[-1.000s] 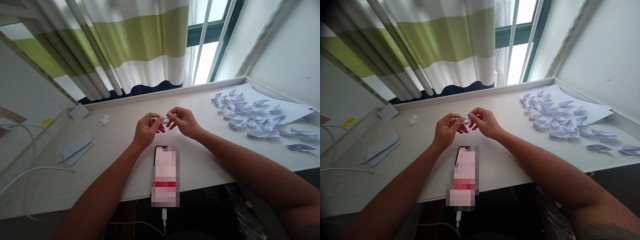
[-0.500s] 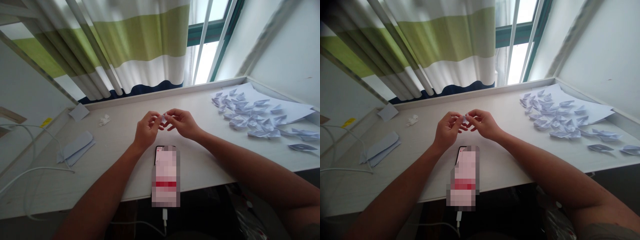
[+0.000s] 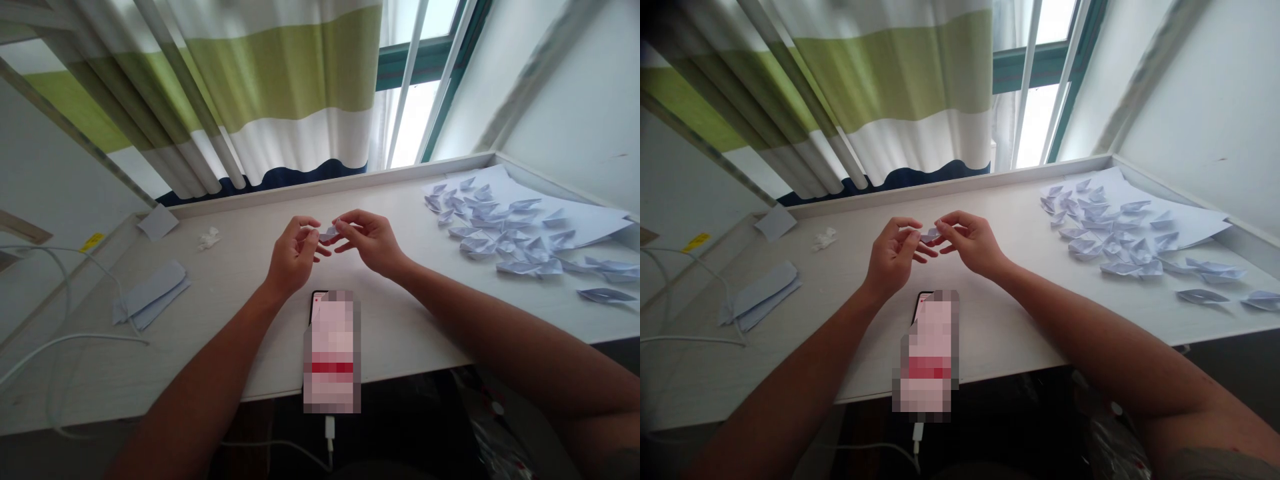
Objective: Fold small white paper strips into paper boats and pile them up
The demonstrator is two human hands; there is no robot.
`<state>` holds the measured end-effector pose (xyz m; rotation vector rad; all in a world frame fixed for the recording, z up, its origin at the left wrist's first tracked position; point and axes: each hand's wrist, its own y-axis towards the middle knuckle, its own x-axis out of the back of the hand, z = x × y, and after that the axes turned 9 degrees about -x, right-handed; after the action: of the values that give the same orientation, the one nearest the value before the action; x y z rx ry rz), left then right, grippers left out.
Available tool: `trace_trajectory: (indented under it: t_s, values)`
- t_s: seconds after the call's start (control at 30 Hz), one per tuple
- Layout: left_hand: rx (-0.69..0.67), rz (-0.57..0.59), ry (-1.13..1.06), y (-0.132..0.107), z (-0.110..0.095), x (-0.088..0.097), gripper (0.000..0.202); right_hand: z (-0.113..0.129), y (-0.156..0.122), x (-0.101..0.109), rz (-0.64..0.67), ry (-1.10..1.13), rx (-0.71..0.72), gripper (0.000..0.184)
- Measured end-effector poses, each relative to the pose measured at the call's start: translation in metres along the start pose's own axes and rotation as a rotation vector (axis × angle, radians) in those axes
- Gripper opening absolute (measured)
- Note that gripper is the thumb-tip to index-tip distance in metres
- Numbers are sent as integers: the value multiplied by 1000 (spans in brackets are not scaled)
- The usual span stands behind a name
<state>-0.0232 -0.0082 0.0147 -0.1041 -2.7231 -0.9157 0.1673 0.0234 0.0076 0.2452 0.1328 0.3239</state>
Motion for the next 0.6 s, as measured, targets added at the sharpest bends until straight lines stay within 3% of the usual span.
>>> trace_trajectory:
  t_s: [0.37,0.6]
  values:
    - [-23,-13,-17,1,6,2,31,2,4,2,-31,92,-1,39]
    - [-146,-28,99,1,10,4,20,-4,5,5,-12,16,73,34]
